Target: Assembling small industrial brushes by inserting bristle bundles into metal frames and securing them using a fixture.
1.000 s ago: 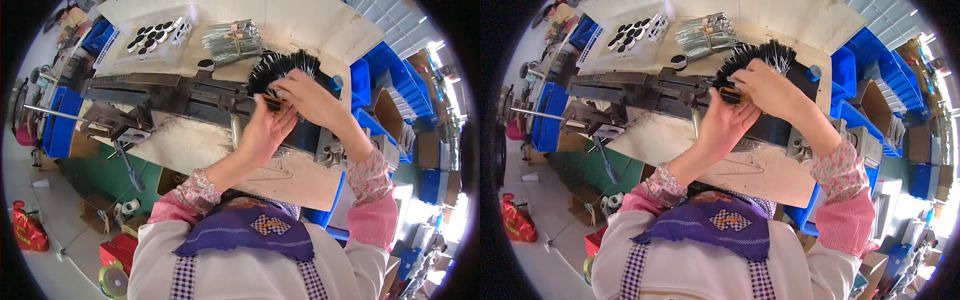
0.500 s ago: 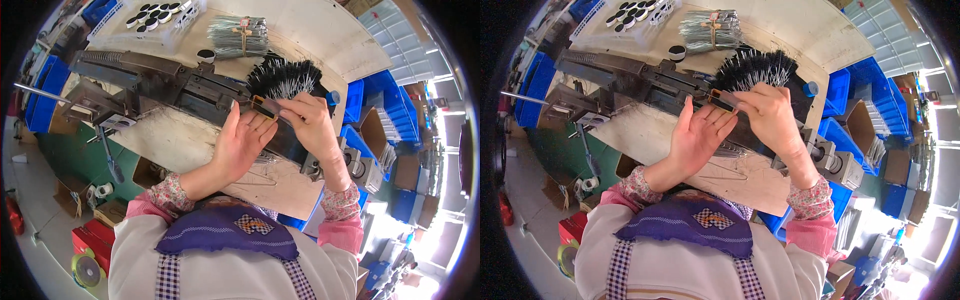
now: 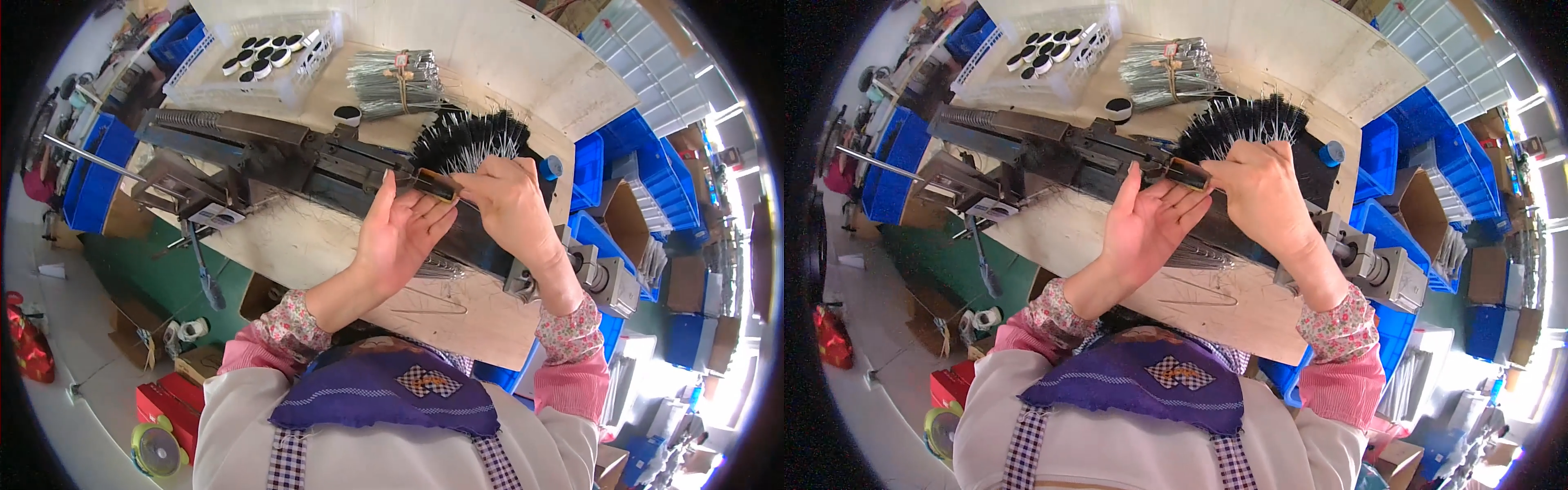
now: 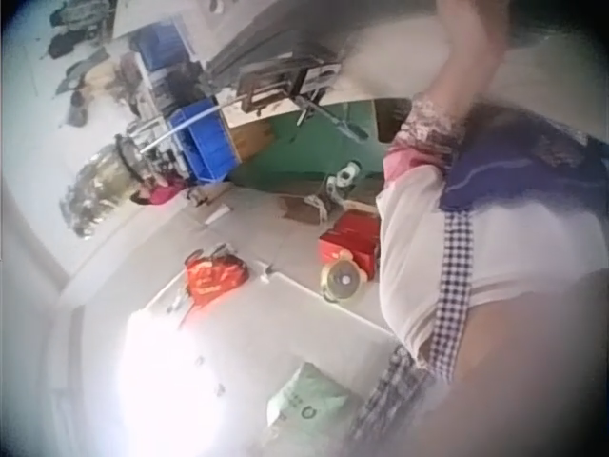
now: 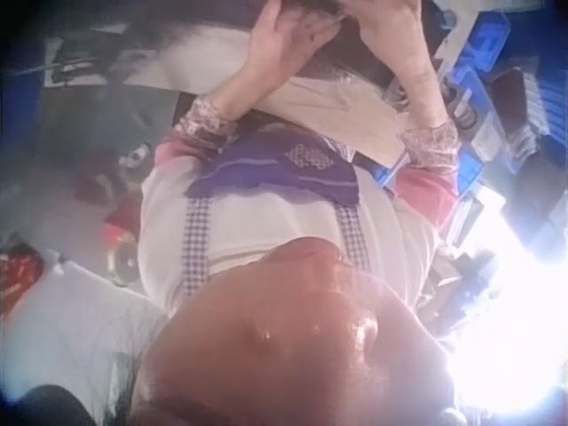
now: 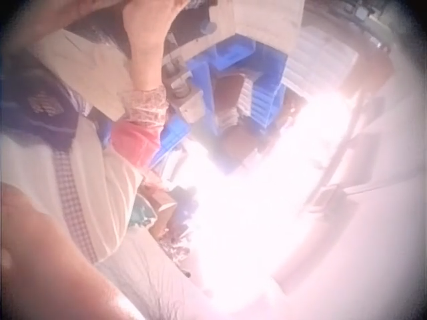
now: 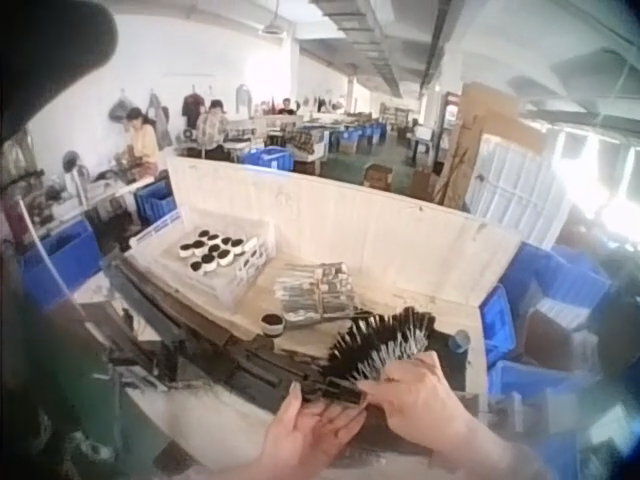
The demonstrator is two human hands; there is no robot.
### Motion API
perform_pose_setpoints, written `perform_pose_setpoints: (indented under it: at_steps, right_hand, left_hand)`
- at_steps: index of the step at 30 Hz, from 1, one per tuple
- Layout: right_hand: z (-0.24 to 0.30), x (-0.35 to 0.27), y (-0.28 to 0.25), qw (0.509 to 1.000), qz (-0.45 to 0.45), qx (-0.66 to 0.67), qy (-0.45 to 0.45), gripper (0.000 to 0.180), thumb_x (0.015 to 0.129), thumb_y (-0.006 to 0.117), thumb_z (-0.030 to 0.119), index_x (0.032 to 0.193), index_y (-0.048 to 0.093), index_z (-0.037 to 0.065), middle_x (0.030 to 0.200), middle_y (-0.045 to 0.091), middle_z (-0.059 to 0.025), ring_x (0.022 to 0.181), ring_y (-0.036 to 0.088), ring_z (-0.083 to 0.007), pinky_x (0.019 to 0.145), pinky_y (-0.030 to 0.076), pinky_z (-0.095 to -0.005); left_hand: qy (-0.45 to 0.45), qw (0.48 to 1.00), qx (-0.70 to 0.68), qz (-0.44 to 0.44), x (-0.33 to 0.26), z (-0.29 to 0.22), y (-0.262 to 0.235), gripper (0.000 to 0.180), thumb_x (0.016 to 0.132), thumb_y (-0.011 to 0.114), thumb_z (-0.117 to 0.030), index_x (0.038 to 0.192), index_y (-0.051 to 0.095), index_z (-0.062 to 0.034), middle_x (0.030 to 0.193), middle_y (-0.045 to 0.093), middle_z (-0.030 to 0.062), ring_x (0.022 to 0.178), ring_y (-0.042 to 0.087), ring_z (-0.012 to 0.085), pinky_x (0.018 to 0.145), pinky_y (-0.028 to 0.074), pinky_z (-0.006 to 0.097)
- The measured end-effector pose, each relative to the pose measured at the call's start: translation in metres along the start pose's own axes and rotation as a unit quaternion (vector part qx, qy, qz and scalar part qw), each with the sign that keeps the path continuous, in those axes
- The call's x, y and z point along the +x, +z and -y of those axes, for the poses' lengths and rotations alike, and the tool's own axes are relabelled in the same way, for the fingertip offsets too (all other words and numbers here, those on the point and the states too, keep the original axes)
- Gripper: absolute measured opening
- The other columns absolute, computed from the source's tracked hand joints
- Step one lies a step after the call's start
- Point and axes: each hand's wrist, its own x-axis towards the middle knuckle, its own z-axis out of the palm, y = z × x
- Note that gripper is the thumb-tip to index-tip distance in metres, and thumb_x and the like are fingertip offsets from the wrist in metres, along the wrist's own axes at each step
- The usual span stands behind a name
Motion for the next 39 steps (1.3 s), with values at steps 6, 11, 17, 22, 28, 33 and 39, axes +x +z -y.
perform_pose_setpoints:
  at_steps: [6,11,17,22,28,33,39]
  right_hand:
    - [-0.001,0.002,0.001,1.000,-0.017,0.021,-0.011,0.014,0.075,0.067,0.007,0.088,0.070,0.011,0.075,0.058,-0.0038,0.074,0.059,-0.0223,0.074,0.039,-0.0360]
    - [0.023,0.003,-0.027,0.985,-0.045,0.092,0.137,0.023,0.086,0.058,0.003,0.109,0.061,0.004,0.087,0.065,-0.0109,0.070,0.063,-0.0285,0.057,0.048,-0.0314]
    - [0.045,-0.003,-0.003,0.991,0.084,-0.059,0.088,0.037,0.081,0.057,0.005,0.118,0.055,-0.003,0.070,0.064,-0.0165,0.060,0.063,-0.0312,0.054,0.050,-0.0391]
    - [0.051,0.000,0.001,0.980,0.135,-0.143,0.038,0.048,0.071,0.058,0.001,0.117,0.053,-0.011,0.062,0.061,-0.0157,0.056,0.063,-0.0300,0.051,0.049,-0.0389]
    - [0.047,-0.005,0.001,0.976,0.136,-0.167,0.018,0.046,0.070,0.057,0.000,0.115,0.051,-0.009,0.063,0.060,-0.0136,0.058,0.063,-0.0308,0.052,0.050,-0.0376]
    - [0.062,-0.078,0.002,0.980,0.161,0.008,0.118,0.035,0.078,0.056,0.005,0.112,0.047,0.001,0.092,0.059,-0.0185,0.080,0.062,-0.0342,0.063,0.051,-0.0402]
    - [0.048,-0.189,0.064,0.926,0.258,0.007,0.274,0.029,0.087,0.061,0.023,0.105,0.047,0.005,0.097,0.060,-0.0153,0.083,0.064,-0.0355,0.067,0.051,-0.0464]
  left_hand:
    - [0.010,1.000,0.004,0.007,-0.002,0.004,0.000,0.067,0.098,0.031,-0.055,0.127,0.046,0.0031,0.125,0.053,0.0119,0.124,0.046,0.0230,0.111,0.031,0.036]
    - [0.019,1.000,0.000,-0.001,0.000,0.002,-0.006,0.065,0.099,0.030,-0.054,0.126,0.045,0.0039,0.129,0.051,0.0142,0.125,0.045,0.0251,0.111,0.029,0.038]
    - [0.047,0.997,-0.032,0.042,-0.001,0.004,-0.016,0.050,0.100,0.032,-0.048,0.105,0.052,-0.0022,0.115,0.057,0.0073,0.116,0.050,0.0180,0.106,0.032,0.034]
    - [0.009,0.999,0.003,0.042,0.001,-0.004,-0.005,0.048,0.100,0.033,-0.046,0.104,0.053,-0.0024,0.112,0.058,0.0091,0.111,0.052,0.0199,0.103,0.034,0.035]
    - [0.010,0.997,0.072,-0.019,0.003,-0.006,0.004,0.044,0.100,0.037,-0.042,0.113,0.054,-0.0033,0.116,0.058,0.0093,0.111,0.053,0.0205,0.103,0.035,0.035]
    - [0.059,0.995,0.029,-0.071,-0.002,0.029,-0.017,0.018,0.096,0.054,-0.024,0.106,0.057,-0.0096,0.111,0.060,0.0005,0.112,0.052,0.0122,0.102,0.036,0.030]
    - [-0.004,0.980,0.065,-0.188,-0.005,0.079,-0.022,0.040,0.098,0.049,-0.025,0.132,0.044,-0.0025,0.138,0.046,0.0104,0.132,0.039,0.0218,0.113,0.027,0.036]
